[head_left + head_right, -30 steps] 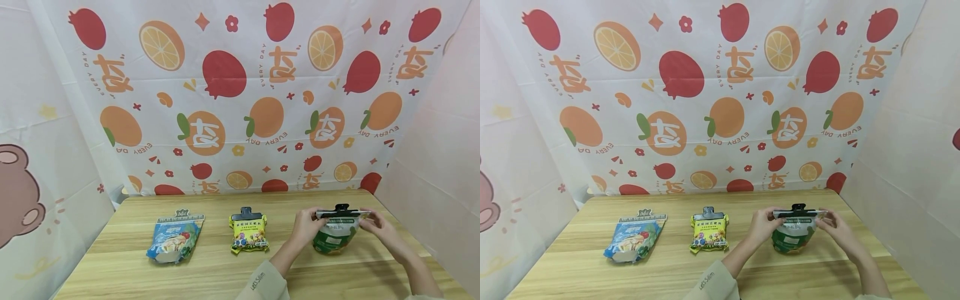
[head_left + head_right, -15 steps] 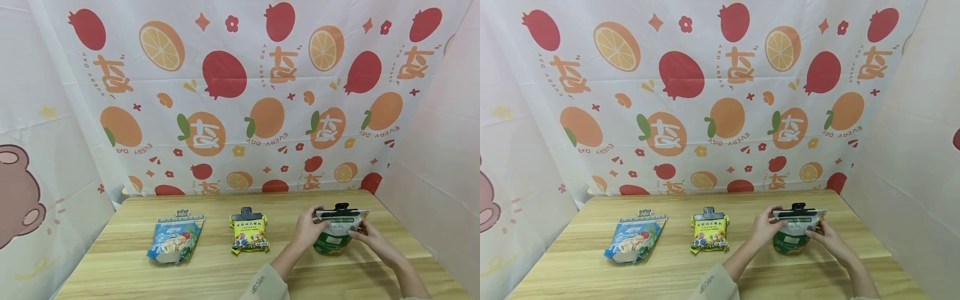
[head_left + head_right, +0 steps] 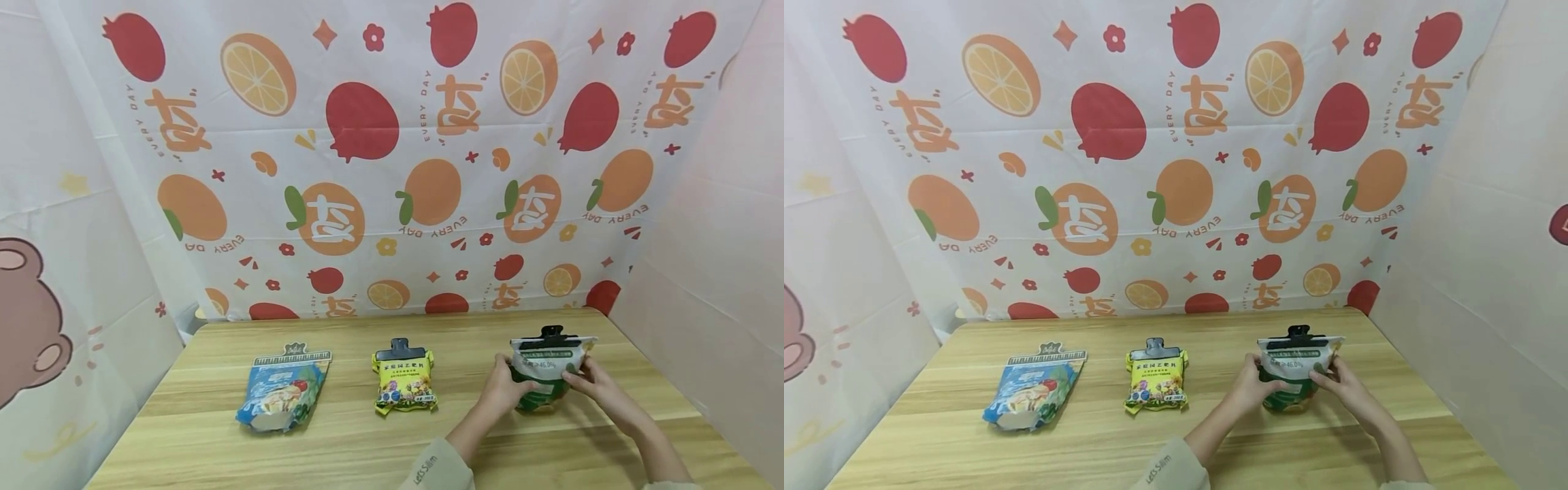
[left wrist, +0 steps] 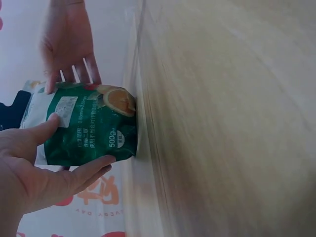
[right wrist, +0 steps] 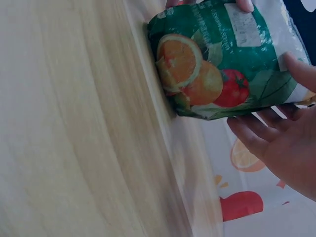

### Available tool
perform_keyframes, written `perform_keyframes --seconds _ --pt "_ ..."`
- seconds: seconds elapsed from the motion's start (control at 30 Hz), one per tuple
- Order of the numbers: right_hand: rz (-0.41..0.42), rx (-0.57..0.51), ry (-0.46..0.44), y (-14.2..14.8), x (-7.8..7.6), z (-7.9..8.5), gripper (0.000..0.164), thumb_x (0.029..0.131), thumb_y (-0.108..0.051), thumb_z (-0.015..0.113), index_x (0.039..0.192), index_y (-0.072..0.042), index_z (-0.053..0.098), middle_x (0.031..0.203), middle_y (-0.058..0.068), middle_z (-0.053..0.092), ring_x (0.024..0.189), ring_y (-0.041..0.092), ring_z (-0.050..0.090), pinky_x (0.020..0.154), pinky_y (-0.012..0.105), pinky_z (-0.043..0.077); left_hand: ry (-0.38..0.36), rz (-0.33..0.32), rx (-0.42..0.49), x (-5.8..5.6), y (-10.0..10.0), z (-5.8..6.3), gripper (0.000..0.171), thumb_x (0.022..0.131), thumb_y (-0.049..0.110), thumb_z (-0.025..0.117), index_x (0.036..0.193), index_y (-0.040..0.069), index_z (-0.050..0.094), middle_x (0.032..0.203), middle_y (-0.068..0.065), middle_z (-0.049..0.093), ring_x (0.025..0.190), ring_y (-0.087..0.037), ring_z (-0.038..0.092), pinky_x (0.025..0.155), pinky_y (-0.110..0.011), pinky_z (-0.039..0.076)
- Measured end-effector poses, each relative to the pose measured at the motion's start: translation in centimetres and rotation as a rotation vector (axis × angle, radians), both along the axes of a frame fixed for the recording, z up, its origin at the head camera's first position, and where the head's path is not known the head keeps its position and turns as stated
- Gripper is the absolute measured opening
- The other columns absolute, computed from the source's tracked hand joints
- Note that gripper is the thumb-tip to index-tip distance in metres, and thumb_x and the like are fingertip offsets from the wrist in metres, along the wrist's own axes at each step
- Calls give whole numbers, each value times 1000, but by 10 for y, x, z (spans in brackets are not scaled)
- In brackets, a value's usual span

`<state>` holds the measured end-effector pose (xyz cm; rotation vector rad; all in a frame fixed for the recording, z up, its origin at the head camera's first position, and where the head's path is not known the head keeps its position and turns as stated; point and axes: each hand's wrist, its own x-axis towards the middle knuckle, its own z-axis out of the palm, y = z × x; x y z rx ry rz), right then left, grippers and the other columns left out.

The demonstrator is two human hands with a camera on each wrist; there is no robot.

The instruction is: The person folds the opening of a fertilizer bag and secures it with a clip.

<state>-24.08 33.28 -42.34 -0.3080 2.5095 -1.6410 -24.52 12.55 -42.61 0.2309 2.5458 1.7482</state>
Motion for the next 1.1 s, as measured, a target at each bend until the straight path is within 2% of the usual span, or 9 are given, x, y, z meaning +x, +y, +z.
perform_keyframes --seconds 0.1,0.3,0.5,0.73,0.87,1.0,1.1 --pt "17 -4 -32 0 -3 -3 71 94 -21 52 141 8 6 139 35 18 126 47 18 98 57 26 4 -1 13 -1 0 -2 47 75 21 78 106 9 45 100 -6 57 94 -20 55 77 -35 46" --pt "56 -22 -51 2 -7 -11 77 91 -16 58 141 7 4 139 35 18 127 46 17 98 48 29 -7 2 35 -4 1 -5 44 77 22 76 107 10 45 98 -4 56 93 -18 55 77 -35 46" --pt "75 -40 -64 2 -12 -16 82 92 -19 56 144 3 -5 142 34 9 128 48 12 99 55 26 -32 0 66 -7 -1 -5 43 80 25 73 109 10 45 101 -5 56 95 -19 54 78 -37 46" --pt "51 -34 -68 0 -17 -19 81 93 -23 54 144 2 -4 142 35 11 128 46 13 99 52 29 -45 25 110 -8 -1 -4 42 81 22 72 111 7 45 108 -11 56 101 -24 54 83 -39 46" --pt "17 -51 -71 -2 -19 -21 78 94 -24 53 143 4 -1 140 36 14 126 44 23 97 46 35 -21 36 98 -10 -2 -6 46 79 16 74 113 5 46 108 -11 56 102 -25 54 85 -38 45" --pt "-16 -100 -40 -7 -23 -24 68 95 -20 51 140 5 6 136 37 22 115 29 43 88 32 45 6 47 74 -11 -1 -11 52 74 9 77 115 5 46 108 -9 56 101 -24 54 85 -36 45" --pt "-31 -119 -36 -12 -25 -25 61 97 -22 48 138 4 11 133 34 27 108 21 48 84 29 46 7 67 85 -12 -1 -13 51 74 6 77 115 5 47 107 -9 56 102 -25 53 86 -37 45"
